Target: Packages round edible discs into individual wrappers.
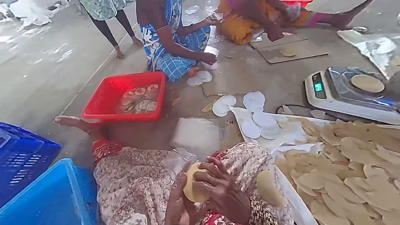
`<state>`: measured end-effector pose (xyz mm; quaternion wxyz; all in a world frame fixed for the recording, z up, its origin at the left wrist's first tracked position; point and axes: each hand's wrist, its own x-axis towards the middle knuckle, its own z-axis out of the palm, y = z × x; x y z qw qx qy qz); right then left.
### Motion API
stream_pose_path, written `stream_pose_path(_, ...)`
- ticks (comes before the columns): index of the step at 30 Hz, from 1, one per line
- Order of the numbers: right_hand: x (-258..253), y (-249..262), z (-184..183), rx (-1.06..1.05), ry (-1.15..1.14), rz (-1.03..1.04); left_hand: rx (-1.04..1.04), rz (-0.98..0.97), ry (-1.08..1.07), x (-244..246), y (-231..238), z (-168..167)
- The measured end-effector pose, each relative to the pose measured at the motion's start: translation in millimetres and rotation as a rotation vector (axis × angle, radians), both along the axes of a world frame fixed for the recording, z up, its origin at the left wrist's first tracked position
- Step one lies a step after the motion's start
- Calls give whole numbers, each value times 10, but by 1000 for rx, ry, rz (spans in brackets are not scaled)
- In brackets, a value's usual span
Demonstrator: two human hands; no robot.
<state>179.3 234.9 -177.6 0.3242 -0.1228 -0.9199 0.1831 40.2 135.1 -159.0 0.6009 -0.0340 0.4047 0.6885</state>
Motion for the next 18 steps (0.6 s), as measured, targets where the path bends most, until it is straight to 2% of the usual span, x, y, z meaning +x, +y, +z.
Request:
stream_pose_path(2,57,131,47,-120,-117,118,-98,57,59,-11,42,-69)
stream_pose_path(4,146,403,86,-227,-94,75,-203,90,94,-12,93,-71)
stream_pose_path(7,436,1117,102,-338,-85,-280,-222,116,125,-26,109,-66)
stream_pose_path(9,730,1677,53,-473,-340,-558,-217,136,133,-50,84,-102)
stream_pose_path(11,1009,2145,-160,-613,-696,-713,-225,165,139,-63,65,-145)
stream_pose_path(13,1190,2362,-477,-620,-964,-708,-212,152,128,-75,50,-192)
stream_pose_path(14,1240,2382,-627,-584,-1022,-669,-203,147,112,-77,53,-216)
stream_pose_path(18,1342,2331,-804,-461,-965,-606,-214,125,72,-33,141,-206)
